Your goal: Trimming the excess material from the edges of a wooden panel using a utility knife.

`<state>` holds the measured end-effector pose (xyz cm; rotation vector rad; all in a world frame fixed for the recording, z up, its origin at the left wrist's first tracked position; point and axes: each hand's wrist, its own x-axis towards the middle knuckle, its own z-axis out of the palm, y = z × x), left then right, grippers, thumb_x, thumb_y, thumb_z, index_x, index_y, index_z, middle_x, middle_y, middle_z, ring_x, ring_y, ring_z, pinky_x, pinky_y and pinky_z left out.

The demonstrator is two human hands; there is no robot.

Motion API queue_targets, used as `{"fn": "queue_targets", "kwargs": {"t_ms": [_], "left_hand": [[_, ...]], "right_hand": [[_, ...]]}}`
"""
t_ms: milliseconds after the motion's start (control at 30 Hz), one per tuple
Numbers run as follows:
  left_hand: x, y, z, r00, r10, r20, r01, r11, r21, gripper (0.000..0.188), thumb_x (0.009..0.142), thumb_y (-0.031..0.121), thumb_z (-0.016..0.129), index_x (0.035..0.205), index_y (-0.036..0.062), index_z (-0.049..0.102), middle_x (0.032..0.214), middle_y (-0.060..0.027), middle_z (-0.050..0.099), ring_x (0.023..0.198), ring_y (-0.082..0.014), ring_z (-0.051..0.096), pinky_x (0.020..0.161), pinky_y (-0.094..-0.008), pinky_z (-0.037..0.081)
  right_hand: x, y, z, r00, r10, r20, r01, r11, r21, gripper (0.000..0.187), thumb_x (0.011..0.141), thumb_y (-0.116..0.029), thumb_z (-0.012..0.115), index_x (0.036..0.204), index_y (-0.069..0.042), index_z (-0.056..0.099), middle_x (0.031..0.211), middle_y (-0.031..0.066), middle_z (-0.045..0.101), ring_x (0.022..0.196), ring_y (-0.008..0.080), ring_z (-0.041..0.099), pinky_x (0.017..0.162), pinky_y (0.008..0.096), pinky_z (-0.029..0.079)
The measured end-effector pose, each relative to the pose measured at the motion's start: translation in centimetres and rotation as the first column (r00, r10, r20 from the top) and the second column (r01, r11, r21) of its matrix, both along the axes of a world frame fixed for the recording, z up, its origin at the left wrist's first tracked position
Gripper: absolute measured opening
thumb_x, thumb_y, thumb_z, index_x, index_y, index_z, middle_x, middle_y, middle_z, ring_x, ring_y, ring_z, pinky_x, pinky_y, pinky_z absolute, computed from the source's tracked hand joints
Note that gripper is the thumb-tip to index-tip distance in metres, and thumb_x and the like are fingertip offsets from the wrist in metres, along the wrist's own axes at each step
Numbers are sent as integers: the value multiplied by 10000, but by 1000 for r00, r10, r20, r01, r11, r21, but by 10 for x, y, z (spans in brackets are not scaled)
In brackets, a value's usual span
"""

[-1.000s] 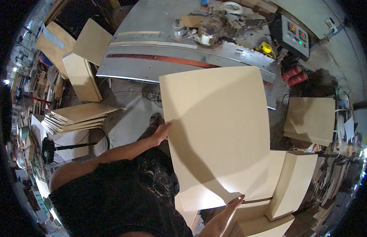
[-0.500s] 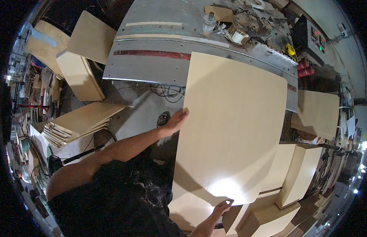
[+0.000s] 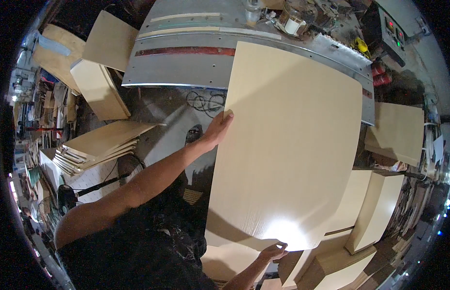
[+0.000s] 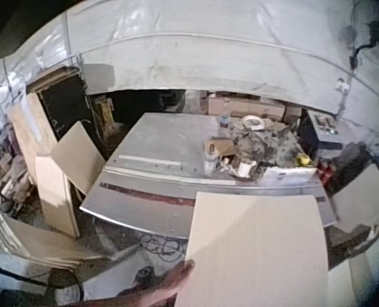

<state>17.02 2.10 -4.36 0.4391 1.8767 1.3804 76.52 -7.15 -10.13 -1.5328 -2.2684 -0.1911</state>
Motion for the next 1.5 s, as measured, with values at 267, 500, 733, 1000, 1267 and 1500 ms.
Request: {"fn": "queue_targets", "kwargs": {"t_ms": [267,500,733,1000,1267,1500], "left_hand": [[0,12,25,969,-41,243,34,999,35,521,940,449,398,1113,-33,494,921,-109,586,858,-189,554,745,-334,444],[-6,-3,9,954,-51,295,18,993,112,405,956,371,409,1099,0,479,888,-44,564,804,-120,517,692,-286,431],[-20,31,24,995,-10,97,-1,993,114,400,954,365,400,927,-19,506,745,-85,537,699,-160,496,634,-344,414],[-27,36,-12,996,24,83,-32,995,99,480,936,422,418,882,-47,500,694,-126,532,651,-211,508,625,-374,416],[-40,26,6,994,40,103,-49,995,92,453,947,412,417,839,-23,485,672,-69,505,646,-146,466,596,-330,405],[-99,-3,32,982,-160,99,167,984,-67,394,908,364,486,789,-7,542,666,-104,561,642,-179,549,595,-340,430]], "right_hand": [[4,-25,10,626,-626,-466,212,711,-670,304,925,-219,443,920,49,587,961,228,567,907,296,555,794,425,432],[-105,-19,45,706,-585,-399,373,786,-493,281,928,-139,431,992,118,522,883,222,519,776,299,503,720,430,414],[-94,-8,33,997,32,-65,-29,999,43,214,886,-119,495,1027,41,483,831,151,503,675,197,480,569,342,419],[-78,-14,23,966,-235,-110,228,971,-76,232,880,-151,520,1017,35,496,762,151,475,675,254,493,553,368,418],[-147,5,65,582,-734,-350,573,676,-464,317,886,-200,497,993,87,579,810,239,565,794,356,562,691,446,459],[-226,-6,96,732,-669,132,670,669,-321,307,885,-163,473,1009,108,548,835,228,524,821,370,529,726,470,444]]}}
